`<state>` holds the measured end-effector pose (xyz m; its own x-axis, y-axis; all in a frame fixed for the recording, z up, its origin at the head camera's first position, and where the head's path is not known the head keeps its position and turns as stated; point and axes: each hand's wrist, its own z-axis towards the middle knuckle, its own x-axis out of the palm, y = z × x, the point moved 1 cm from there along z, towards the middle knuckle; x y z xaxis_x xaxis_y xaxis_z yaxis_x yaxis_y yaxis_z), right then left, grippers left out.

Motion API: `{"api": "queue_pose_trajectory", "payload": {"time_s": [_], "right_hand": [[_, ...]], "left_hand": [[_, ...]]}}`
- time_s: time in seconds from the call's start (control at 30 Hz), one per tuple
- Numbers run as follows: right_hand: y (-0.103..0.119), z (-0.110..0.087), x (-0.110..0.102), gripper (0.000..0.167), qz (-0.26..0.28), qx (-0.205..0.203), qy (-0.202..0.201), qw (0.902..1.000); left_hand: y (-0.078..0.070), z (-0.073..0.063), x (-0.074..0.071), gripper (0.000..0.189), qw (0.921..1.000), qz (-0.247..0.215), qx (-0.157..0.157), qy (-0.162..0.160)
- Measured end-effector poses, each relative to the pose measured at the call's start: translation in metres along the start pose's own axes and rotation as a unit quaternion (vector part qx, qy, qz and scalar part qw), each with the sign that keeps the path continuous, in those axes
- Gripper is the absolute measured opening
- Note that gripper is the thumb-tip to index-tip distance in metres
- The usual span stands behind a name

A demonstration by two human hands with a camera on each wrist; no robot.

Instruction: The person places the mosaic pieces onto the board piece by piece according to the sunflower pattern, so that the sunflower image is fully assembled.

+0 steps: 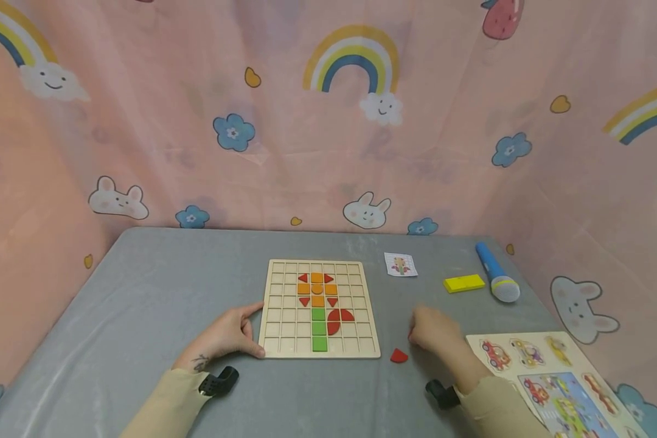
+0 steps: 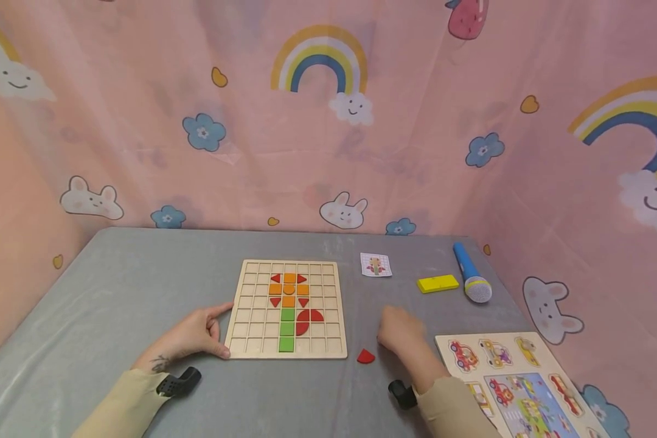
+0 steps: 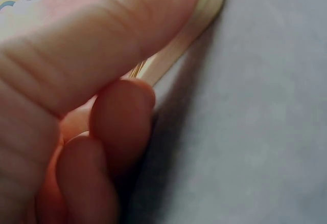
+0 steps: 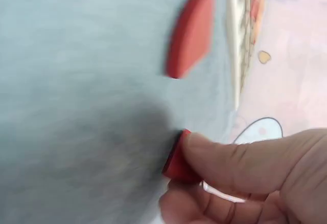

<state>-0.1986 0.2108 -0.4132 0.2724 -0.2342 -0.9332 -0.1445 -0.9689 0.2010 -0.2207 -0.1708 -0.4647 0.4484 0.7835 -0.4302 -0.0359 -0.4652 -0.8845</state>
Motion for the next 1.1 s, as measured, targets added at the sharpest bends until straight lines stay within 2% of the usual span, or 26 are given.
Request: {"api": "queue_pose_trajectory", "payload": {"time_s": [0.17, 0.4, 0.53, 0.67, 0.77, 0.9, 1.1], "right_hand": [[0.021, 0.011, -0.006, 0.012, 0.040, -0.028, -0.017, 0.9987], [0.078, 0.023, -0.011, 0.009, 0.071, -0.103, -0.040, 0.9914], [0.109, 0.030, -0.008, 0.005, 0.104, -0.153, -0.040, 0.9819], [0.134, 0.034, -0.003, 0.009, 0.134, -0.196, -0.034, 0.9708], [0.148, 0.035, 0.002, 0.013, 0.129, -0.224, -0.032, 0.9656], [0.162, 0.035, 0.011, 0.011, 0.095, -0.252, -0.032, 0.9625], [0.172, 0.035, 0.023, 0.012, 0.046, -0.268, -0.022, 0.9619]], "left_hand": [[-0.001, 0.000, -0.001, 0.108, 1.0000, -0.005, -0.003, 0.000], [-0.001, 0.000, -0.003, 0.107, 0.9999, -0.010, -0.001, 0.003], [-0.001, 0.001, -0.004, 0.107, 1.0000, -0.006, -0.005, 0.000], [-0.001, 0.002, -0.004, 0.108, 1.0000, 0.001, -0.007, -0.004], [0.000, 0.003, -0.004, 0.108, 1.0000, 0.003, -0.005, -0.004], [0.001, 0.004, -0.004, 0.108, 1.0000, 0.003, 0.001, -0.003], [0.003, 0.004, -0.004, 0.108, 1.0000, 0.005, 0.002, -0.004]]}}
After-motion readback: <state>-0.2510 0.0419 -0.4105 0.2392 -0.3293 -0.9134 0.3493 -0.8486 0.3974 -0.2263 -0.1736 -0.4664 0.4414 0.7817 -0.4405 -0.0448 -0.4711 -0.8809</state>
